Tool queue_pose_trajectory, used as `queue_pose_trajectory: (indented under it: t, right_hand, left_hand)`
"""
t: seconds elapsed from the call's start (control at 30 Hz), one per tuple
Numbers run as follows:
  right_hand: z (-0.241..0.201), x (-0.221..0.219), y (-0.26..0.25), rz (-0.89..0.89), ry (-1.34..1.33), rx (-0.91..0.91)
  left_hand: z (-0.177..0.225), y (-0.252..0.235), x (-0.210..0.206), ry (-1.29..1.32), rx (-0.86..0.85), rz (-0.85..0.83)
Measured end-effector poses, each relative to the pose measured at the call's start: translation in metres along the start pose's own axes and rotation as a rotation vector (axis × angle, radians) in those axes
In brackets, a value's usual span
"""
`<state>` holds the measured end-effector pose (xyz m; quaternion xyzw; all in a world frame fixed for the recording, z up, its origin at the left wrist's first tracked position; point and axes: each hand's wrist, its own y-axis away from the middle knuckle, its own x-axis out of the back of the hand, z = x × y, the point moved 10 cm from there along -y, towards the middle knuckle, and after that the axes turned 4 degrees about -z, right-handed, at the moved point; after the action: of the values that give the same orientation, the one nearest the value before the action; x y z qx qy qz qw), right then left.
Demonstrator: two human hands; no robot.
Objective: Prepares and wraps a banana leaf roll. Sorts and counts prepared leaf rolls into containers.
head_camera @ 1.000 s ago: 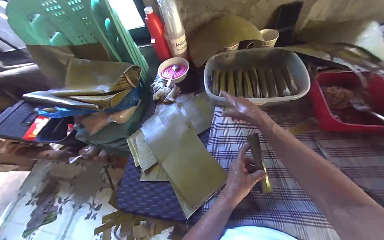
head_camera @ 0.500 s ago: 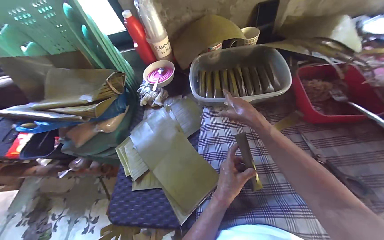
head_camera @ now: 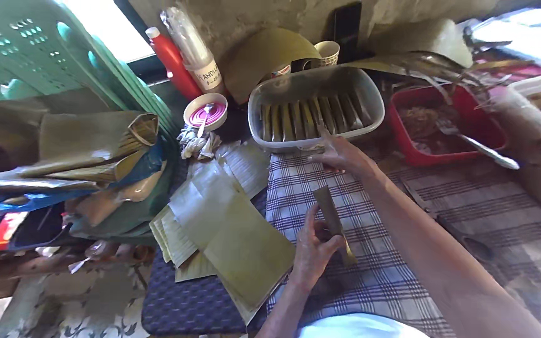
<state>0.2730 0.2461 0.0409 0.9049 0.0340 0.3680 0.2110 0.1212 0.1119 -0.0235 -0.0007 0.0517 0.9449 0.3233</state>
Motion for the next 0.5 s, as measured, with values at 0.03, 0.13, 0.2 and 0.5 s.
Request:
queue_pose_trajectory:
  t: [0.03, 0.13, 0.2, 0.5]
  right_hand:
    - [-0.001, 0.0, -0.001, -0.013, 0.002, -0.014]
    - [-0.001, 0.0, -0.003, -0.032, 0.001, -0.009]
    - [0.002, 0.002, -0.001, -0.045, -0.033, 0.014]
    - [0.041, 0.034, 0.01, 0.052, -0.082, -0.065]
  left_hand:
    - [-0.001, 0.0, 0.0, -0.001, 0.001, 0.002]
    - [-0.001, -0.001, 0.001, -0.001, 0.001, 0.008]
    - [-0.001, -0.001, 0.0, 0.005, 0.005, 0.005]
    - [0.0, 0.0, 0.002, 0.011, 0.035, 0.021]
